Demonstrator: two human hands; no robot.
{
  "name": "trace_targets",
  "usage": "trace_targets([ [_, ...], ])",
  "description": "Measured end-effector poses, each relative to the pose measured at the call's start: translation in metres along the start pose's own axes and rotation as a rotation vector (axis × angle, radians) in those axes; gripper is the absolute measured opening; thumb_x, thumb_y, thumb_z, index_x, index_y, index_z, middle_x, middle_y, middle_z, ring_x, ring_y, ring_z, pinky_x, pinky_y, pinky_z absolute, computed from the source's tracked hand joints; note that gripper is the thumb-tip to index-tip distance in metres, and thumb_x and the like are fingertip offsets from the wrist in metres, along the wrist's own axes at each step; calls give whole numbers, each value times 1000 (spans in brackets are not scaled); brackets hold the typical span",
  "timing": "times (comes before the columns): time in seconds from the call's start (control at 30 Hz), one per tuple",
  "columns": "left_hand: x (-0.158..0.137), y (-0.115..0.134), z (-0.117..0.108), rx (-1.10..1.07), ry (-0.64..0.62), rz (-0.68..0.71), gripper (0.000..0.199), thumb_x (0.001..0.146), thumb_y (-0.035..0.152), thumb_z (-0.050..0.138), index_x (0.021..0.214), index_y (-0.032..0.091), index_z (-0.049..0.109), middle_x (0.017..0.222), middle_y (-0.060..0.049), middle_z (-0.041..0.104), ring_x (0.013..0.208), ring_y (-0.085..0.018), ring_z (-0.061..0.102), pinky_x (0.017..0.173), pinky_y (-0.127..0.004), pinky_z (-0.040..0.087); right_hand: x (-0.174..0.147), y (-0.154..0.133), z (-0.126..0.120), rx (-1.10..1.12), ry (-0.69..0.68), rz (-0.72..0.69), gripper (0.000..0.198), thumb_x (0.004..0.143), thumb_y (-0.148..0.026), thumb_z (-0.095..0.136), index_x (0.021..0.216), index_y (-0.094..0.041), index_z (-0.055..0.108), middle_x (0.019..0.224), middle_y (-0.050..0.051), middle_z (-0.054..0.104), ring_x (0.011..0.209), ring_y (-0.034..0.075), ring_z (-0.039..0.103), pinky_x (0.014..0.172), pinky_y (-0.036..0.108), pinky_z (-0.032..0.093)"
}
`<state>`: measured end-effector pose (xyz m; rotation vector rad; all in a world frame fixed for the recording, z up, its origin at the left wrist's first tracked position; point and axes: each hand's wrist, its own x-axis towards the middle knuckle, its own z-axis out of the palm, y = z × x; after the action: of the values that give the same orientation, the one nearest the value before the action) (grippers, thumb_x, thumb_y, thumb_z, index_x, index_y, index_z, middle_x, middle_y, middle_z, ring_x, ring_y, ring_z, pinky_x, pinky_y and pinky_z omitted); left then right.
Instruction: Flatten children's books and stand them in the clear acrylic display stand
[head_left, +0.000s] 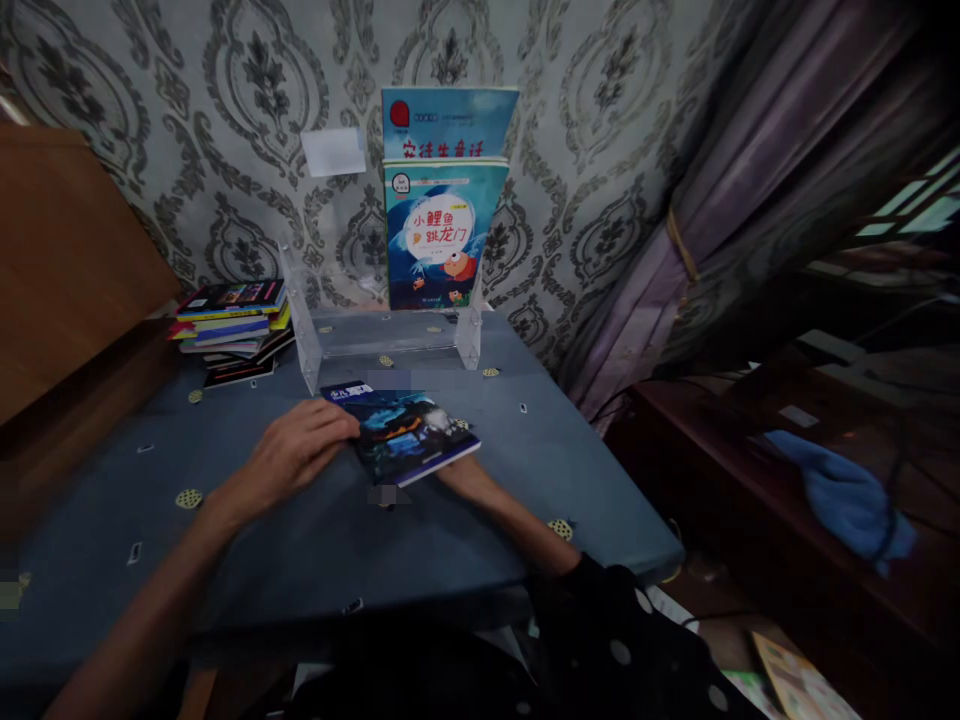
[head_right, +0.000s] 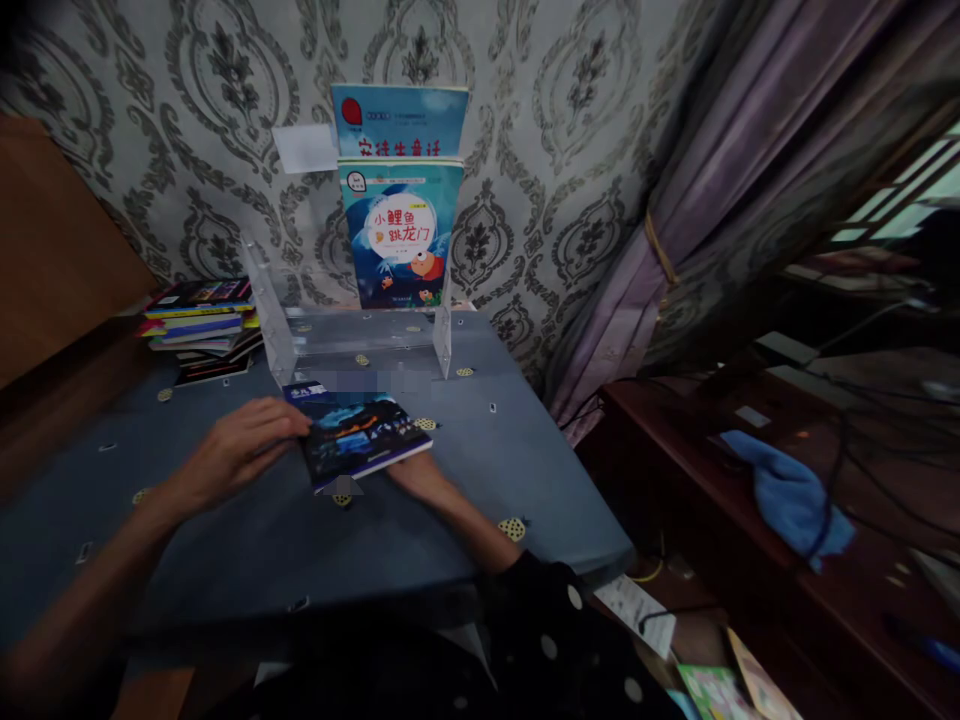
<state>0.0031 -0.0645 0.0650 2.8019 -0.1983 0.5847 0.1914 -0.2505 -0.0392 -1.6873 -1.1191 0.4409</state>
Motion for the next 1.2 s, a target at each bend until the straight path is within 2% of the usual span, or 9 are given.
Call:
trace_targets([
  [0.07,-21,-12,21,35,-68,-47,28,101,27,39,102,22,66,105,-7,72,101,-22,65,91,-36,51,-6,11,-14,-330,-26,-38,36,85,-14,61,120,-18,68,140,15,60,138,32,47,116,56,33],
  [0.13,-39,-21,42,39,-145,-99,28,100,27,39,103,23,67,111,-7,72,106,-23,65,95,-37,51,-11,20,-28,-507,-12,-13,36,89,-11,54,121,-16,68,141,16,59,137,31,48,115,55,36],
  [0.3,-52,-26,71,45,-155,-210,35,102,36,36,120,23,63,128,-8,67,119,-24,62,106,-41,48,-9,22,-39,-441,6,-23,36,98,-19,42,125,-18,65,131,12,66,125,24,60,108,45,45],
  [0.4,-45,-31,82,101,-127,-329,42,102,41,38,134,21,56,141,-10,59,130,-26,55,112,-46,43,-5,16,-22,-372,-29,-90,35,99,-27,46,128,-18,63,129,12,67,122,24,61,107,45,46],
  [0.5,-37,-38,92,139,-135,-391,46,102,42,38,140,19,51,150,-12,51,140,-27,46,116,-48,38,-4,14,1,-390,-7,-134,35,97,-27,50,128,-18,63,134,14,63,129,26,55,111,49,43],
  [0.63,-26,-41,102,179,-167,-377,52,102,42,38,146,16,45,155,-14,44,146,-27,37,121,-49,29,-6,18,18,-458,9,-161,37,94,-23,51,128,-15,63,141,18,56,135,30,49,114,52,39],
  [0.87,19,-44,119,148,-276,-287,57,103,46,33,150,15,40,160,-13,35,150,-24,29,122,-46,26,-8,18,18,-474,29,-193,39,94,-21,50,132,-20,61,141,14,56,135,28,49,114,52,41],
  [1.0,46,-43,126,129,-341,-218,57,103,41,31,152,11,37,161,-13,32,151,-23,26,123,-44,22,-6,16,19,-470,26,-173,44,93,-20,50,137,-16,55,140,17,56,135,28,49,114,51,41],
  [1.2,49,-36,129,124,-334,-168,54,104,37,28,152,15,38,161,-10,34,151,-20,26,124,-43,19,-5,15,22,-523,17,-156,52,94,-19,46,146,-14,45,142,20,54,136,30,47,114,53,40],
])
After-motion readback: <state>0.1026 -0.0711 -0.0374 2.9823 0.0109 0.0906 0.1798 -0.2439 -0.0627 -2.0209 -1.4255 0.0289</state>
